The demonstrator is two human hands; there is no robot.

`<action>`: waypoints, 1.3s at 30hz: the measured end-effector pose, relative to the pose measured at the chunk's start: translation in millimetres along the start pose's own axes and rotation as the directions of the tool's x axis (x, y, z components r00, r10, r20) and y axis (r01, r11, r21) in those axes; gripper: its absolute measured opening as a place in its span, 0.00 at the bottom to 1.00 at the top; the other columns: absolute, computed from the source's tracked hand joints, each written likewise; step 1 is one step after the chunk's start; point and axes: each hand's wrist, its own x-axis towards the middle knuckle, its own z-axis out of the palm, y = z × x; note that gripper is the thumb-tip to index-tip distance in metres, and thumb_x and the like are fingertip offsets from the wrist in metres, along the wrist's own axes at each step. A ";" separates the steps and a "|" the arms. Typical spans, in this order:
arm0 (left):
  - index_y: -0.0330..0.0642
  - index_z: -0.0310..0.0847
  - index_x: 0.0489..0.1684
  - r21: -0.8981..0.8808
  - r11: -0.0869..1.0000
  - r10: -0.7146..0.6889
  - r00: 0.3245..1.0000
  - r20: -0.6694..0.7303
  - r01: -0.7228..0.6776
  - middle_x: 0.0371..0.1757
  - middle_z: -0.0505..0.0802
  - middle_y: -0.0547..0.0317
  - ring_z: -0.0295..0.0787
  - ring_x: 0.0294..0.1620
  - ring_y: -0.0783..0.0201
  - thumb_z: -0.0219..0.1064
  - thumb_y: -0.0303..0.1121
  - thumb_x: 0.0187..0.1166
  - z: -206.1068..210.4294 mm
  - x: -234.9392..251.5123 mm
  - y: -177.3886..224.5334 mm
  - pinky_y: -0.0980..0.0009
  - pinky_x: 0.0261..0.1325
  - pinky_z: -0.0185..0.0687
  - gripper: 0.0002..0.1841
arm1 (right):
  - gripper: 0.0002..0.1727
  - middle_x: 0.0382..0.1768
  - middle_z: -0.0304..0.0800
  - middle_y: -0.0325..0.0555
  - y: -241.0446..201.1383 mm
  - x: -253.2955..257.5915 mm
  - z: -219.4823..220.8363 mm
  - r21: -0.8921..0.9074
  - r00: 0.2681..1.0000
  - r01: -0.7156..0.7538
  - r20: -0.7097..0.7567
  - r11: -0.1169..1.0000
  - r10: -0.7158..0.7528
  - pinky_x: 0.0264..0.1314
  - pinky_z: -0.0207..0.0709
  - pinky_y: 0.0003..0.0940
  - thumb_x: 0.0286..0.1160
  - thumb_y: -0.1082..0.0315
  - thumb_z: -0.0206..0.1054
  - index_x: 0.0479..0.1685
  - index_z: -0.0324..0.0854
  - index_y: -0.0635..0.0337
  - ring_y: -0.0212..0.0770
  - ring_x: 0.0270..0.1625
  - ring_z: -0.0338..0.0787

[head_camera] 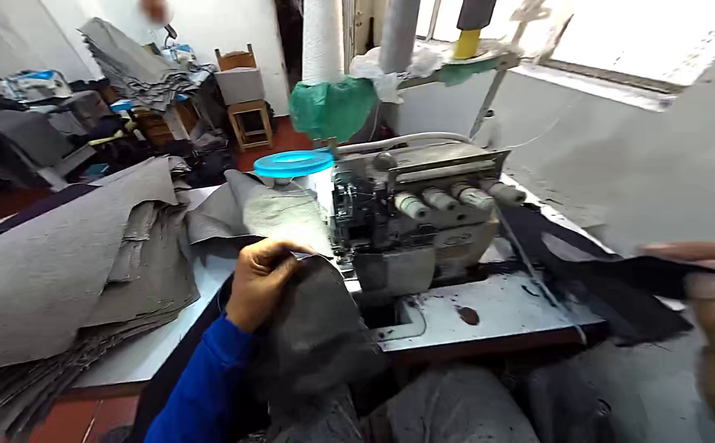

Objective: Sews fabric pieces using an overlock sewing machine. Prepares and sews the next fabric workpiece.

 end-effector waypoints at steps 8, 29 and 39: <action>0.48 0.95 0.40 0.032 0.990 0.135 0.991 0.007 -0.135 0.40 0.91 0.69 0.88 0.43 0.77 0.75 0.35 0.76 15.6 -7.7 37.4 0.83 0.47 0.87 0.04 | 0.14 0.44 0.96 0.36 -84.6 -23.0 184.6 0.414 0.937 -0.196 0.346 0.889 0.045 0.53 0.87 0.22 0.86 0.72 0.58 0.52 0.91 0.58 0.23 0.48 0.92; 0.46 0.92 0.48 0.556 0.831 -0.028 0.998 0.047 -0.003 0.44 0.97 0.69 0.92 0.48 0.74 0.76 0.32 0.71 22.3 -4.8 7.2 0.73 0.56 0.89 0.10 | 0.22 0.24 0.90 0.41 -48.6 -113.9 191.0 0.418 0.789 -0.388 0.612 0.821 0.061 0.38 0.83 0.21 0.88 0.58 0.59 0.29 0.87 0.65 0.22 0.33 0.89; 0.42 0.91 0.63 0.899 0.432 -0.047 0.994 0.097 -0.067 0.62 0.95 0.52 0.91 0.66 0.52 0.59 0.43 0.87 87.2 -49.8 47.1 0.57 0.72 0.84 0.20 | 0.15 0.24 0.91 0.50 -46.6 -116.8 167.9 0.300 0.820 -0.184 0.572 0.936 -0.022 0.42 0.85 0.26 0.80 0.67 0.62 0.28 0.88 0.67 0.35 0.33 0.93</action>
